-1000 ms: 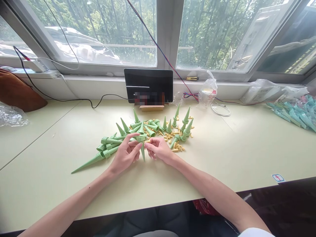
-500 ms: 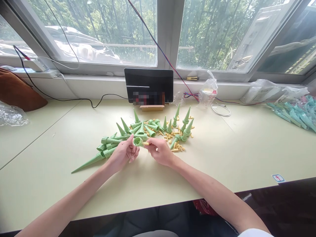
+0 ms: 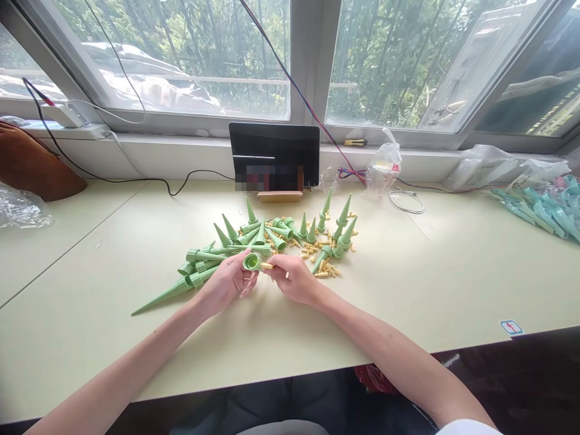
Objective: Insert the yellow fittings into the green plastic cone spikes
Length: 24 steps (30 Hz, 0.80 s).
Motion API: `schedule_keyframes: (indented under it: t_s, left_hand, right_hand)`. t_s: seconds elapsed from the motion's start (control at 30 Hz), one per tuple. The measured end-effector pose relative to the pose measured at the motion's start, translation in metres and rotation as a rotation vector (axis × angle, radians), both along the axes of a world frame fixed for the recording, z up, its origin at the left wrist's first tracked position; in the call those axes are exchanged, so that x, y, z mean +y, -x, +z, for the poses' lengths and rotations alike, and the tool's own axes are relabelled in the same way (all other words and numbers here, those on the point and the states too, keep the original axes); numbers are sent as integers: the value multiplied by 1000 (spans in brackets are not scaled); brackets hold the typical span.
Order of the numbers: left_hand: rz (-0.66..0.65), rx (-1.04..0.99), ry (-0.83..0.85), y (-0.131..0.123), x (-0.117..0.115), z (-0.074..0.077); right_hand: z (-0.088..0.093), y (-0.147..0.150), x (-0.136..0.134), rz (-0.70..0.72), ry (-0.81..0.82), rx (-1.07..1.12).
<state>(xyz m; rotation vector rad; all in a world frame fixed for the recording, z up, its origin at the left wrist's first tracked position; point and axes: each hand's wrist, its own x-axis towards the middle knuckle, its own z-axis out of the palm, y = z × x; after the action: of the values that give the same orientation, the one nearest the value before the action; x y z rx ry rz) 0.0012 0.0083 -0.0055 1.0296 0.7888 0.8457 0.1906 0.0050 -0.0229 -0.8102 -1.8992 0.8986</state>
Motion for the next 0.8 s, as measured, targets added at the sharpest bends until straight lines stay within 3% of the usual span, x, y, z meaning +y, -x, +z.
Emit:
schedule_keyframes:
  t_s: [0.2,0.33,0.57,0.8]
  left_hand:
    - [48,11,-32,-1,0,-2]
    - [76,101,-130,0,-2,-2]
    - [93,122,-139,-1,-4,-3]
    - [86,106,-133,-2,-4,-1]
  right_hand:
    - [3,3,-1,30,378,231]
    - [5,3,0,71,524,311]
    - [2,2,2,145,620,392]
    - [0,2,3,118,610,346]
